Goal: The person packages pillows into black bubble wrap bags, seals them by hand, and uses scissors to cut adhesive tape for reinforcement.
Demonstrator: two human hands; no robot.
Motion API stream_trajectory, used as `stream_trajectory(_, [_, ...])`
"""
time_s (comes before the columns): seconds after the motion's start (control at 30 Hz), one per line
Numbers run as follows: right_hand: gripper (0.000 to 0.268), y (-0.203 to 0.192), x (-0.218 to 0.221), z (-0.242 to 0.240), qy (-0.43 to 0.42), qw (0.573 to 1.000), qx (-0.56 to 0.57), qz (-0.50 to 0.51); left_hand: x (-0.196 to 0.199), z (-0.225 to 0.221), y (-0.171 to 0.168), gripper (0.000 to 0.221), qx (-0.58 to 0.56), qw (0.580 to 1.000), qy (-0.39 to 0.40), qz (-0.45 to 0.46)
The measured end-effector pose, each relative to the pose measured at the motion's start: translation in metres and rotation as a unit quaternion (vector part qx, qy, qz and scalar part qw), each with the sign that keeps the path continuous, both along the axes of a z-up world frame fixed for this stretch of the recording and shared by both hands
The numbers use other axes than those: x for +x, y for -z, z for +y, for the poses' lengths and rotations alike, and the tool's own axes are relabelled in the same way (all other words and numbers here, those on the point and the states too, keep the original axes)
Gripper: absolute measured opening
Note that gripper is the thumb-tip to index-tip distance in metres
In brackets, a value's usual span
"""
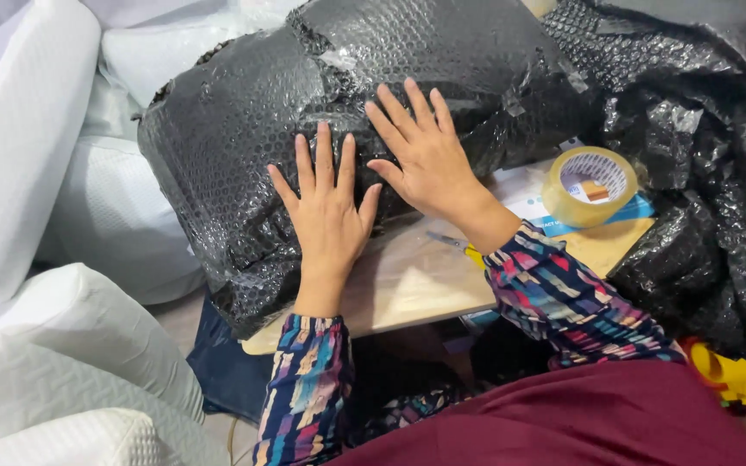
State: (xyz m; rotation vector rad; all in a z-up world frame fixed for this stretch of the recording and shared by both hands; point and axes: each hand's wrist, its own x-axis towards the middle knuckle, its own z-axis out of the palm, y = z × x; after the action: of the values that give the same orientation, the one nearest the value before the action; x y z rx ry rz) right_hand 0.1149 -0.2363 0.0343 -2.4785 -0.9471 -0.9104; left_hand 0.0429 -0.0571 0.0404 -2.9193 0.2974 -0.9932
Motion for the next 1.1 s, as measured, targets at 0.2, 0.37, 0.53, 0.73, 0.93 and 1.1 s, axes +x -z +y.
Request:
stream_trajectory(0.2, [0.068, 0.022, 0.011, 0.005, 0.016, 1.000, -0.021, -0.002, 0.002, -0.001, 0.011, 0.066, -0.001, 1.000, 0.015, -0.006])
stream_trajectory(0.37, [0.066, 0.000, 0.013, -0.004, -0.009, 0.999, -0.010, 0.033, -0.001, 0.001, 0.003, 0.068, -0.019, 1.000, 0.025, 0.002])
stream_trajectory(0.53, [0.059, -0.044, 0.034, -0.022, -0.046, 0.991, 0.125, 0.015, -0.007, 0.010, -0.024, 0.071, -0.044, 0.999, 0.012, -0.008])
stream_trajectory(0.73, [0.068, -0.024, 0.086, -0.021, 0.095, 0.991, 0.007, 0.095, 0.012, 0.028, -0.013, 0.069, -0.051, 0.997, -0.055, 0.014])
stream_trajectory(0.93, [0.070, -0.020, 0.086, -0.020, 0.085, 0.986, 0.032, 0.139, 0.017, 0.029, -0.004, 0.071, -0.044, 0.997, -0.061, 0.021])
stream_trajectory(1.1, [0.062, -0.017, 0.110, -0.047, -0.017, 0.982, 0.116, 0.146, -0.004, 0.040, -0.022, 0.077, -0.101, 0.991, -0.008, 0.089])
